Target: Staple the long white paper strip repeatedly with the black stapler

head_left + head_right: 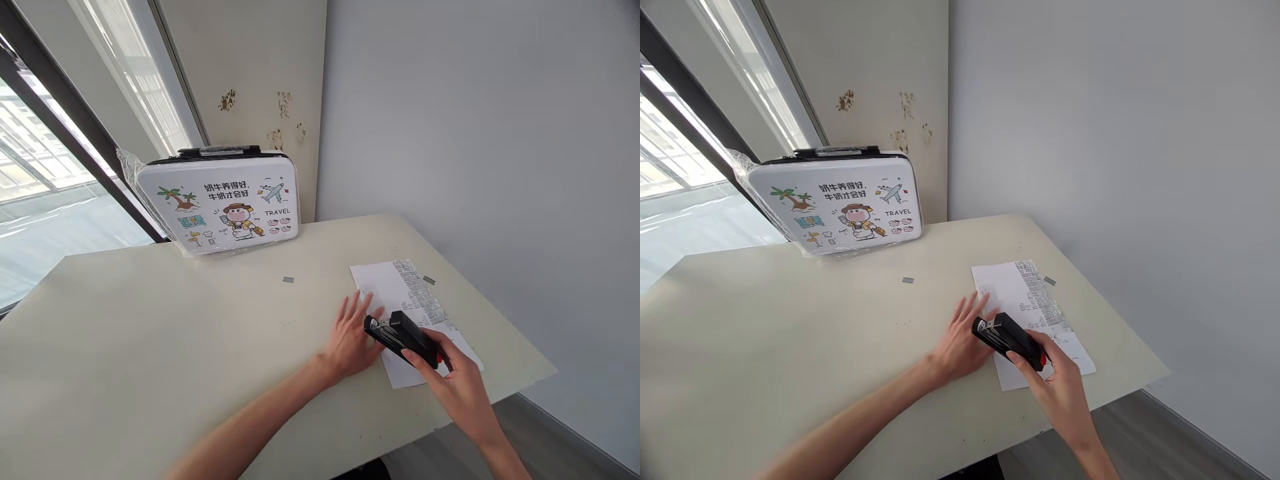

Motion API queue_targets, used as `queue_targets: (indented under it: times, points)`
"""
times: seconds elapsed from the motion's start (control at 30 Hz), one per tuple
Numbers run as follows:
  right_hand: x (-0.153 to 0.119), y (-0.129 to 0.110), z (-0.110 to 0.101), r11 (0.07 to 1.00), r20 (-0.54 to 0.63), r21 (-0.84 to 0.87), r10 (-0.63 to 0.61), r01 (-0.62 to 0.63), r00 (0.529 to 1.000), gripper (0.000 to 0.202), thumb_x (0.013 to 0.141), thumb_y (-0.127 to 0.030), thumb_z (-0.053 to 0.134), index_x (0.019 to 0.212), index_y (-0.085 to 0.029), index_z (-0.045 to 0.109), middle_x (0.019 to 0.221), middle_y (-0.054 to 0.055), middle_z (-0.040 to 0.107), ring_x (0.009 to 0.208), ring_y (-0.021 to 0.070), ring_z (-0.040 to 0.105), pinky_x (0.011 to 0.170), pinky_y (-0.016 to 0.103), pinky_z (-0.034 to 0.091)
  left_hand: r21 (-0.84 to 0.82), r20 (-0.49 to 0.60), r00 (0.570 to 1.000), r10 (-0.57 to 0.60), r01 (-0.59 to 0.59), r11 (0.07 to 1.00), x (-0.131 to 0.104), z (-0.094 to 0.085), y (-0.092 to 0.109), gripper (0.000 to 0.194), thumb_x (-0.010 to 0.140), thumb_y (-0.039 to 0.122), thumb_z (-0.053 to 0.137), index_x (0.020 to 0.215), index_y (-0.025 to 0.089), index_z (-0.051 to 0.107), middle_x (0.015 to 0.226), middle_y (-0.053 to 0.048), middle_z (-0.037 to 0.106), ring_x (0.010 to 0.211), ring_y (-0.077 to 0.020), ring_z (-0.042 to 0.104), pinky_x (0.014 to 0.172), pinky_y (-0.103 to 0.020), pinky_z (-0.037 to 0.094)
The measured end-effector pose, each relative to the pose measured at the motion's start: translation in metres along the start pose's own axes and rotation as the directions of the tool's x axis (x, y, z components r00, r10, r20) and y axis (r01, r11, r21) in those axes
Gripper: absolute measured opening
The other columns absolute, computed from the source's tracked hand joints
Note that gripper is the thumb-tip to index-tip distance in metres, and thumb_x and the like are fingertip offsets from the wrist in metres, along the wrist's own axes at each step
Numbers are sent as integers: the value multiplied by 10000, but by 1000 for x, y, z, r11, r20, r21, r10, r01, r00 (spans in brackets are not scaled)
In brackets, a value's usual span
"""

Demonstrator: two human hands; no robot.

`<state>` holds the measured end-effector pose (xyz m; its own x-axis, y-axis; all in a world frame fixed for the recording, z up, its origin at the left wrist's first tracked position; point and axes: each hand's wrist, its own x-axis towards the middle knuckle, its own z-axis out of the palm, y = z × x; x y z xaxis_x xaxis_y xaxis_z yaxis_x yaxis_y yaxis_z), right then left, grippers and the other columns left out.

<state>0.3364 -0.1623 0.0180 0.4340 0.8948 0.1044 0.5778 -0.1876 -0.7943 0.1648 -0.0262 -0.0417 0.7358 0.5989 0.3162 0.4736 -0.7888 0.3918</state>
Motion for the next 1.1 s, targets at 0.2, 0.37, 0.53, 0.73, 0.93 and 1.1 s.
queue_targets:
  times: [0.2, 0.37, 0.53, 0.73, 0.93, 1.1]
  points:
    - [-1, -1, 12, 999, 68, 29, 20, -22, 997, 439, 882, -647, 690, 1120, -279, 704, 884, 26, 668, 768, 188, 560, 573, 226, 513, 281, -11, 978, -207, 202, 938, -22, -62, -98, 548, 1082, 406, 414, 1590, 204, 450, 1715, -74, 302, 1619, -333, 98, 1310, -580, 70]
    - [-3, -9, 21, 998, 113, 69, 4, -12, 994, 422, 888, -639, 687, 1104, -277, 708, 854, 25, 636, 765, 190, 549, 571, 234, 515, 318, -5, 949, -316, 302, 899, -68, -119, -168, 541, 1103, 419, 316, 1601, 252, 444, 1688, -25, 363, 1596, -325, 222, 1295, -552, 186]
    - [0, -24, 31, 995, 169, 96, -31, 15, 985, 411, 912, -621, 669, 1123, -269, 698, 853, 29, 630, 749, 194, 554, 568, 253, 503, 367, -81, 891, -446, 443, 818, -128, -162, -201, 613, 1098, 480, 242, 1622, 209, 410, 1695, -49, 342, 1589, -363, 230, 1276, -597, 185]
    - [5, -40, 48, 989, 233, 113, -118, 93, 965, 349, 940, -581, 657, 1109, -277, 688, 806, 10, 618, 737, 194, 534, 596, 272, 493, 411, -144, 822, -551, 556, 723, -174, -186, -213, 626, 1087, 477, 206, 1627, 229, 401, 1694, -29, 348, 1578, -367, 258, 1260, -614, 198]
    - [8, -48, 58, 984, 280, 153, -127, 86, 952, 349, 944, -574, 658, 1120, -273, 684, 849, 24, 662, 762, 197, 568, 527, 252, 462, 396, -248, 766, -593, 639, 660, -198, -198, -199, 607, 1067, 446, 265, 1573, 193, 486, 1667, -120, 393, 1553, -461, 261, 1193, -780, 104]
    - [13, -48, 68, 976, 335, 160, -193, 146, 922, 332, 955, -554, 655, 1135, -277, 690, 906, 35, 702, 807, 209, 625, 516, 253, 487, 292, -345, 866, -363, 467, 835, -181, -187, -162, 486, 1062, 425, 377, 1431, 217, 616, 1677, -87, 383, 1601, -342, 203, 1291, -634, 72]
